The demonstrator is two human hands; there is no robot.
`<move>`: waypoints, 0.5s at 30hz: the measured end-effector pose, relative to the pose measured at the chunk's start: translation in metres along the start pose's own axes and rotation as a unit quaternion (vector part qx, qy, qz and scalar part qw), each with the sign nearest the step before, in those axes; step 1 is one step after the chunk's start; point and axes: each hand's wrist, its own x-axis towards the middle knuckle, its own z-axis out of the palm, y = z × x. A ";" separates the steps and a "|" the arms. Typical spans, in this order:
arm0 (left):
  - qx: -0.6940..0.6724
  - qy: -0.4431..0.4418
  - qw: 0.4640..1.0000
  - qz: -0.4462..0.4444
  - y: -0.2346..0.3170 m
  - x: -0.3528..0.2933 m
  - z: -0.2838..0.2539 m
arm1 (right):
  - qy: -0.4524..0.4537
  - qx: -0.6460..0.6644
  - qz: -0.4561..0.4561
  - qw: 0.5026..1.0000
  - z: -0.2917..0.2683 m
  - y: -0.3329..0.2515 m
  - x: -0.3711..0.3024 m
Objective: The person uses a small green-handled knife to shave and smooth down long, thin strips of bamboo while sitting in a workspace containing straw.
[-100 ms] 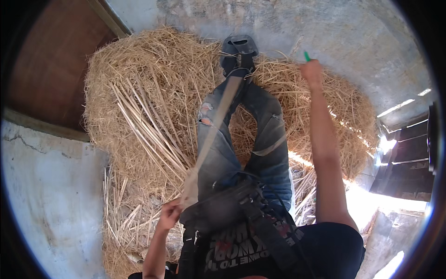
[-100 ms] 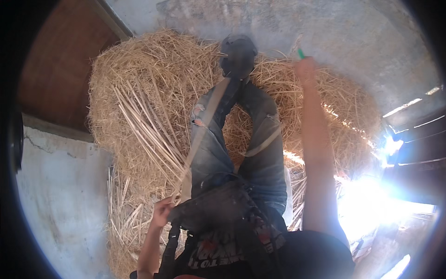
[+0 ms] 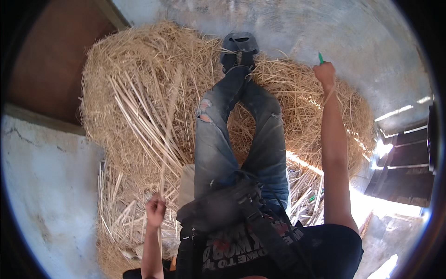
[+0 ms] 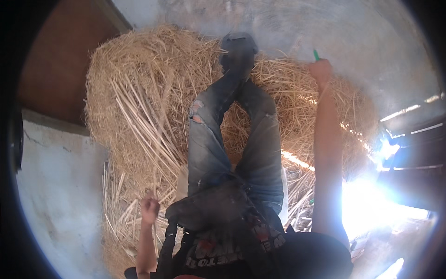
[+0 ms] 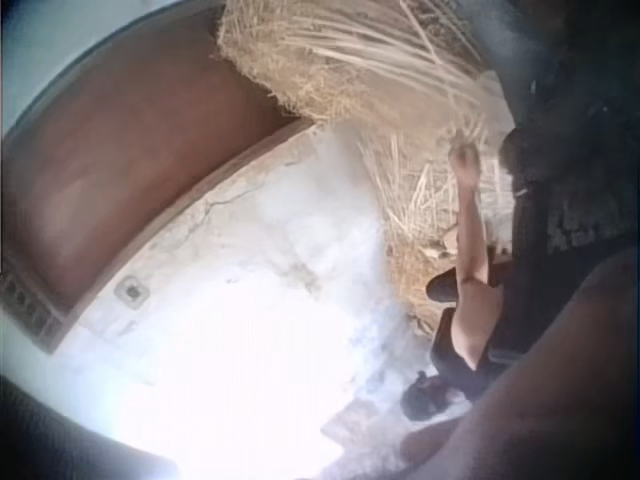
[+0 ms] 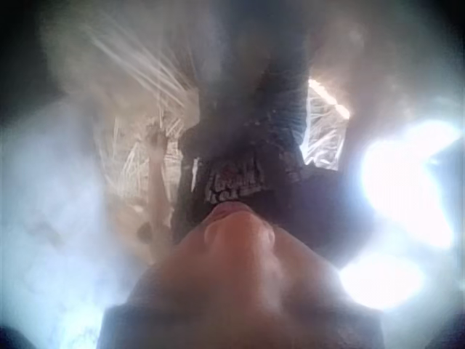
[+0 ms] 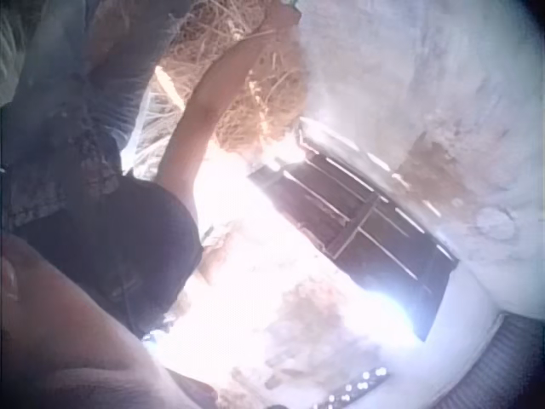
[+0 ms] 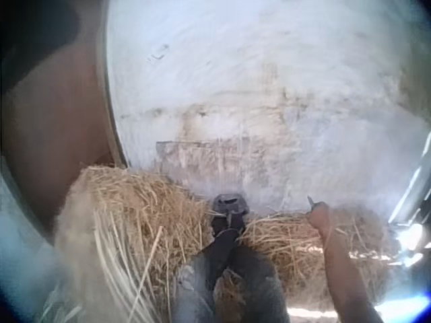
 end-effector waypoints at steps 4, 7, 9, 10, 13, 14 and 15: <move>0.121 0.096 0.965 0.210 0.028 0.065 0.046 | -0.085 -0.021 -0.041 0.995 -0.008 0.036 0.032; 0.161 0.116 0.951 0.235 0.048 0.087 0.074 | -0.049 -0.014 -0.085 0.995 0.010 0.038 0.005; 0.215 0.124 0.932 0.264 0.051 0.095 0.083 | -0.115 0.055 -0.087 0.988 0.009 0.020 -0.020; 0.243 0.125 0.921 0.278 0.050 0.100 0.087 | -0.148 0.089 -0.085 0.981 0.004 0.001 -0.041; 0.248 0.123 0.908 0.315 0.051 0.112 0.098 | -0.201 0.200 -0.070 0.956 -0.021 -0.055 -0.101; 0.253 0.122 0.902 0.328 0.052 0.114 0.103 | -0.215 0.237 -0.077 0.944 -0.022 -0.065 -0.115; 0.261 0.107 0.905 0.320 0.055 0.114 0.108 | -0.204 0.254 -0.100 0.940 -0.020 -0.069 -0.126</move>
